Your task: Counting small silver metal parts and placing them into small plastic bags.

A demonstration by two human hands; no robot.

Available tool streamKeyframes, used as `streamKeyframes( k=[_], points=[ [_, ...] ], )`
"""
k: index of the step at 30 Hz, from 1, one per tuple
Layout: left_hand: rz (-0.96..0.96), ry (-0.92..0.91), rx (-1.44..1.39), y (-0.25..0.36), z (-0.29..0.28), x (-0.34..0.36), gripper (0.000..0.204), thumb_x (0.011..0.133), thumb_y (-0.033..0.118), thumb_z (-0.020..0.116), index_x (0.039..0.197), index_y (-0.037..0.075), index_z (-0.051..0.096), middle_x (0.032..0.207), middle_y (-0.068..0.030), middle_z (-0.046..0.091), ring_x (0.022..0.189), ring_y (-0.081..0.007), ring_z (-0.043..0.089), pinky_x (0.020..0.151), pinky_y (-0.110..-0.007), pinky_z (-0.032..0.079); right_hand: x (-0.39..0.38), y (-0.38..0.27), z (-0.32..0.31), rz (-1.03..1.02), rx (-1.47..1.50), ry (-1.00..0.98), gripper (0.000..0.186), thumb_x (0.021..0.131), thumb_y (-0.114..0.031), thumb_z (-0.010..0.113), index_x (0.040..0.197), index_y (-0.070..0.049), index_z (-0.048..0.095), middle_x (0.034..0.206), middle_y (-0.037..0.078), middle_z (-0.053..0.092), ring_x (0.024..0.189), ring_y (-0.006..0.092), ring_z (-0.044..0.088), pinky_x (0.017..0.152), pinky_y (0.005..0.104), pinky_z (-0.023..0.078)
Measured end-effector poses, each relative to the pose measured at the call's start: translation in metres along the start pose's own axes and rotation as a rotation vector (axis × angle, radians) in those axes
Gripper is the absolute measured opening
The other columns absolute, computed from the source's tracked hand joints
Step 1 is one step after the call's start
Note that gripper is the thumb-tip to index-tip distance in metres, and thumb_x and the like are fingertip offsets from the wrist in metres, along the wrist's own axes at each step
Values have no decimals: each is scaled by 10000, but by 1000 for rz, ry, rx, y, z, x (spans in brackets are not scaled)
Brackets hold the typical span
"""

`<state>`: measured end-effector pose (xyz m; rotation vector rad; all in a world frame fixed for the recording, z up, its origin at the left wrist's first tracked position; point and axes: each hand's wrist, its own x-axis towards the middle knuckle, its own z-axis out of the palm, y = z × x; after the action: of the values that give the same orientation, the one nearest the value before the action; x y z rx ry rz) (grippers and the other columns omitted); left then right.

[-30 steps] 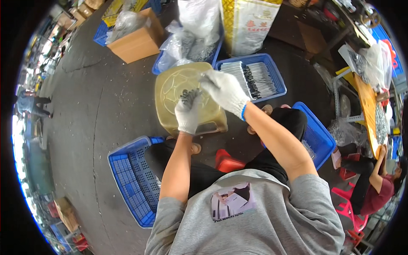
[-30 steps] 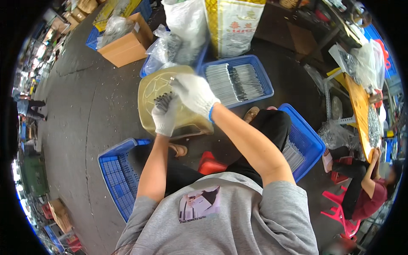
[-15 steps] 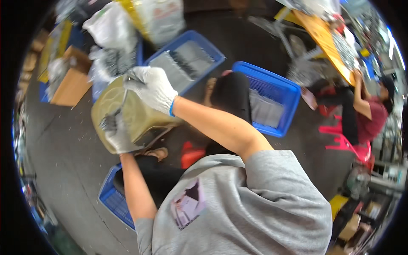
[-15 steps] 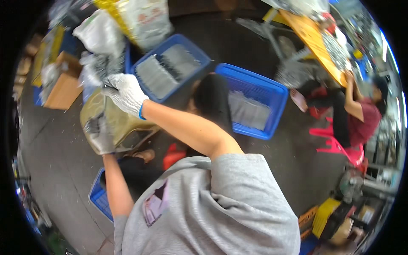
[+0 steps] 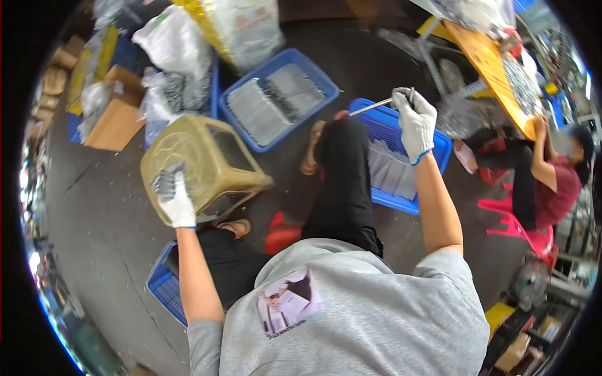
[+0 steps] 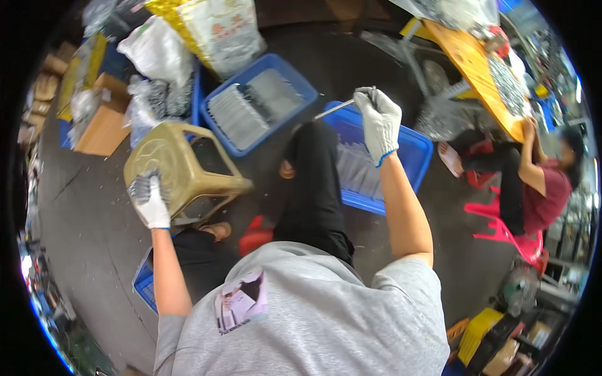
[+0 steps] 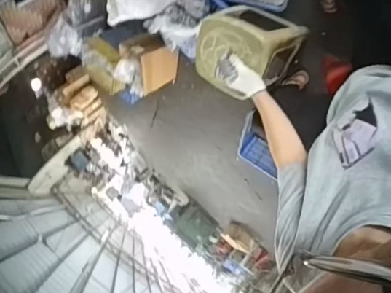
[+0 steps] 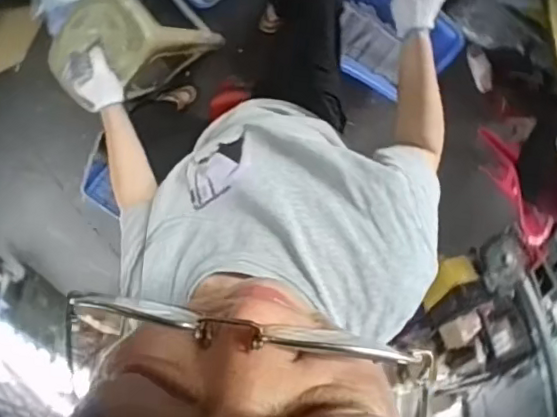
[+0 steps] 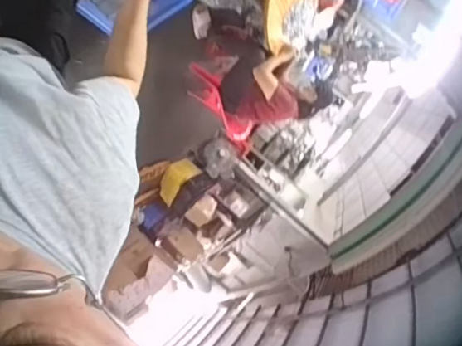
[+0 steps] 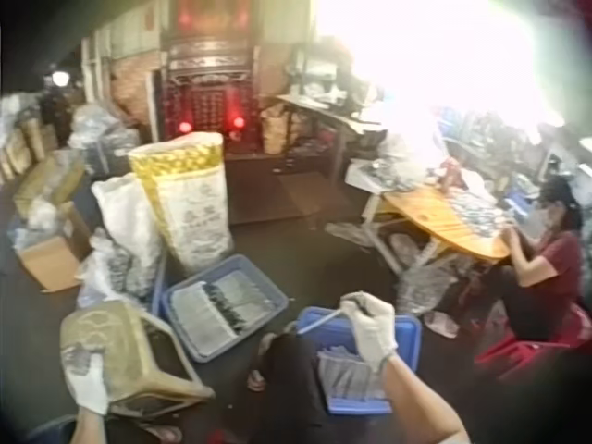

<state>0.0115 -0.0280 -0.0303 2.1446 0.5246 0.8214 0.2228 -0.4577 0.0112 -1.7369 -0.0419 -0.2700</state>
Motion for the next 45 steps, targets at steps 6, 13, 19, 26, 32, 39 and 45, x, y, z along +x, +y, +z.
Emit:
streamKeyframes(
  k=[6, 13, 19, 26, 32, 39, 45],
  points=[
    [-161, 84, -155, -4, 2, -7, 130, 864, 12, 632, 976, -2, 697, 966, -46, 715, 855, -131, 656, 803, -238, 498, 27, 16, 101, 175, 158, -214, 128, 834, -84, 649, 923, -9, 701, 682, 13, 595, 481, 39, 369, 415, 193, 263],
    [-261, 71, -212, -3, 3, -2, 144, 861, 2, 625, 985, -9, 700, 961, -55, 720, 863, -144, 662, 792, -244, 502, 21, 103, 220, 415, 198, -287, 115, 811, -85, 649, 870, 5, 689, 701, 42, 608, 574, 97, 504, 517, 220, 408],
    [-194, 7, -68, 3, -7, 2, 154, 820, 22, 629, 940, 13, 725, 963, -42, 726, 860, -172, 662, 830, -273, 492, -6, 131, 282, 678, 287, -323, 158, 800, -107, 655, 869, 34, 671, 729, 76, 621, 620, 138, 540, 558, 243, 447],
    [-291, -23, -144, 14, -4, 1, 163, 815, -28, 604, 936, -30, 713, 984, -77, 720, 847, -174, 649, 797, -252, 488, -8, 116, 297, 778, 434, -601, 174, 864, -140, 636, 910, 27, 645, 714, 74, 604, 598, 136, 543, 516, 236, 439],
    [-499, 47, -409, 13, -3, -1, 174, 834, 48, 640, 992, 22, 707, 989, -32, 727, 849, -136, 673, 788, -218, 501, -7, 75, 304, 853, 444, -646, 188, 910, -164, 623, 940, 22, 627, 703, 72, 592, 583, 134, 545, 486, 231, 434],
    [-472, -11, -117, 4, -4, -1, 186, 831, 47, 658, 1012, 26, 693, 943, -41, 728, 797, -137, 664, 737, -236, 506, -76, -108, 311, 289, 491, -1194, 231, 949, -183, 579, 950, 37, 651, 907, 86, 659, 641, 85, 538, 617, 195, 461],
    [-482, 42, -233, 9, -5, -2, 178, 828, 56, 665, 1001, 25, 695, 917, -31, 727, 770, -135, 655, 711, -246, 504, -96, -107, 318, 185, 433, -1125, 228, 949, -161, 573, 915, 46, 662, 859, 78, 665, 650, 82, 544, 619, 189, 458]
  ],
)
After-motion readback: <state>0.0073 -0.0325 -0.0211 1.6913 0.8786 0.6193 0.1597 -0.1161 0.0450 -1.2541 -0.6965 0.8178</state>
